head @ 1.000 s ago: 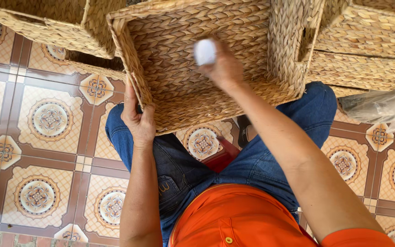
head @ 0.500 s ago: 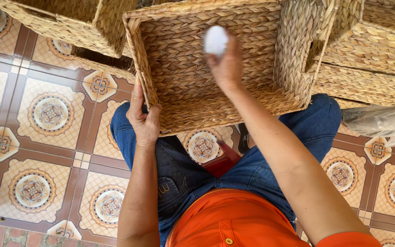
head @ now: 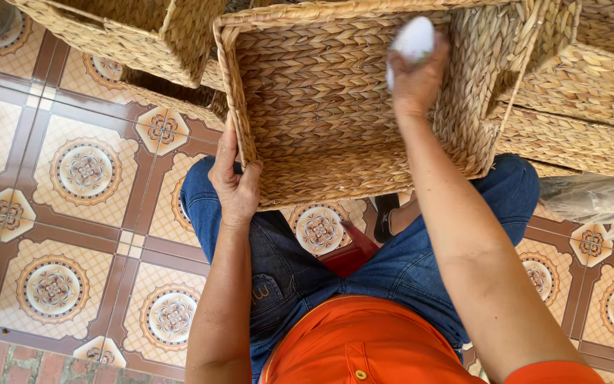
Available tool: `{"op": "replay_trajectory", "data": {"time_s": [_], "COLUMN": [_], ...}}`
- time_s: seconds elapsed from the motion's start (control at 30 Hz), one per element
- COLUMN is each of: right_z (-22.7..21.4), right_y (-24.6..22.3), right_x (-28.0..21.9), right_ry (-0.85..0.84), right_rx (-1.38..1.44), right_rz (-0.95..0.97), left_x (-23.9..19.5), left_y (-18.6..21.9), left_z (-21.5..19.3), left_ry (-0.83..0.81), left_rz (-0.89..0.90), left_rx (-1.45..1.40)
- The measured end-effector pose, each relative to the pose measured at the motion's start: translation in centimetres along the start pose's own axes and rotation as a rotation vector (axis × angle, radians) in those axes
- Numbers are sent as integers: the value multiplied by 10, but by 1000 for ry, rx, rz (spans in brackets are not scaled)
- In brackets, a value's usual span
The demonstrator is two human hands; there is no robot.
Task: The person scrubs the exterior and interior surfaces of a woven basket using a white scrubbing pad. They rotate the basket to access different sides and continue scrubbing the inside bottom and walls.
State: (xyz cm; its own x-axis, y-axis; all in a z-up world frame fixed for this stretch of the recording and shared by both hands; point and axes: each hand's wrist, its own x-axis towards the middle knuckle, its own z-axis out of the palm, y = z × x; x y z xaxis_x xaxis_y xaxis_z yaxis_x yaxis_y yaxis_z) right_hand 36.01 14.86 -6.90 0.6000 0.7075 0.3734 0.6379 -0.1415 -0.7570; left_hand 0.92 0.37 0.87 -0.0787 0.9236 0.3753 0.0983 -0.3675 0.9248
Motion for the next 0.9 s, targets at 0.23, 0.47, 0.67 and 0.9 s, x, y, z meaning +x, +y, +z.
{"op": "replay_trajectory", "data": {"time_s": [0.23, 0.47, 0.67, 0.9], "right_z": [65, 79, 25, -37], "right_y": [-114, -152, -36, 1], "right_x": [-87, -118, -41, -8], "right_ry": [-104, -420, -305, -171], "right_rx": [20, -27, 96, 20], "right_rz": [-185, -425, -250, 19], "left_x": [-5, -5, -2, -4], "left_y": [-6, -2, 1, -3], "left_z": [-2, 0, -3, 1], "left_ry": [12, 11, 10, 7], "left_rz": [-4, -19, -44, -9], "left_rx": [6, -23, -31, -35]}}
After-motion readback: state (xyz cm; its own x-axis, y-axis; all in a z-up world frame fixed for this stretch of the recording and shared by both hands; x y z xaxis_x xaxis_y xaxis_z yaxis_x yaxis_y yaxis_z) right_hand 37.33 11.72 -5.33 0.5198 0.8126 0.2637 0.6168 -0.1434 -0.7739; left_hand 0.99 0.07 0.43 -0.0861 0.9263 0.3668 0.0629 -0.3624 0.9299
